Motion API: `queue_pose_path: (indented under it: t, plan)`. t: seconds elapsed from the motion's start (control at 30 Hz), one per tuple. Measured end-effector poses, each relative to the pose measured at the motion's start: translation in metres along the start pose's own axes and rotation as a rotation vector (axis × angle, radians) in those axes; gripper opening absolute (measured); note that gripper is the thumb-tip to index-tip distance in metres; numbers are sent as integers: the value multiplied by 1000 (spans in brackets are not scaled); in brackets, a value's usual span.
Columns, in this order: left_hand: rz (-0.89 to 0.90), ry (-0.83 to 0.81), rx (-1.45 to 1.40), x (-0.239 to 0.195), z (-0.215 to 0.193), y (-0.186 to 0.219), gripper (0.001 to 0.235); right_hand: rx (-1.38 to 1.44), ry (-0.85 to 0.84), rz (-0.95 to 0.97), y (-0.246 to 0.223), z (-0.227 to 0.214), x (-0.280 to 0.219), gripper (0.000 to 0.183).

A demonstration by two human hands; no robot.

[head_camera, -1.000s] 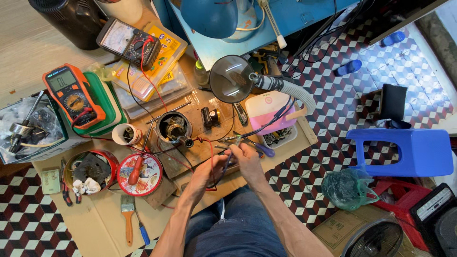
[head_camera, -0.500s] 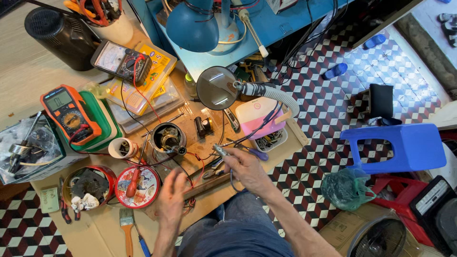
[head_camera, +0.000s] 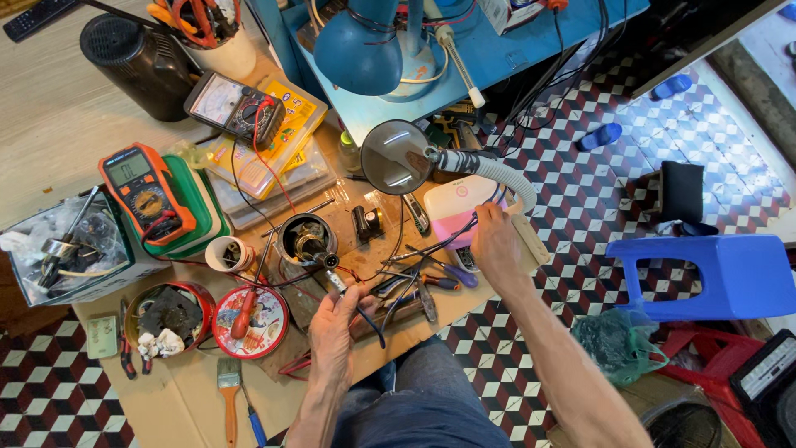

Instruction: The person strips and twists wires, then uses a soldering iron to solder connections on a small electronic component. They use a magnifying glass to inspect the soldered joint and continue adjusting the wires.

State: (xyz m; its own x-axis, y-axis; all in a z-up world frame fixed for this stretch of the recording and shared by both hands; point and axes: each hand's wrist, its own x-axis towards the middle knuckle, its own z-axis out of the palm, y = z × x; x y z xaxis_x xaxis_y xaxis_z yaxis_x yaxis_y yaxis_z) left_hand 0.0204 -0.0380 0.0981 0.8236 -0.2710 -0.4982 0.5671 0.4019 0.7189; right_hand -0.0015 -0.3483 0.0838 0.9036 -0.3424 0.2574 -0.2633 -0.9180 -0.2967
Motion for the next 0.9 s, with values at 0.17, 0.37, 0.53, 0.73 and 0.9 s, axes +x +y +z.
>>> queue_pose_path:
  t: [0.17,0.37,0.53,0.73,0.9]
  plan:
    - [-52,-113,42,-21,11,-4,35,-382,-281,-147,38,40,39,12]
    - [-15,-246,179,-25,24,5,33,-446,-370,-435,23,11,64,8]
    - [40,-173,234,3,46,0,35,-76,-654,-236,-52,-17,31,33]
    - [160,31,290,39,56,-24,37,822,-491,337,-96,-21,-14,33]
    - [176,79,175,69,59,-41,39,1226,-552,442,-91,-6,-5,32]
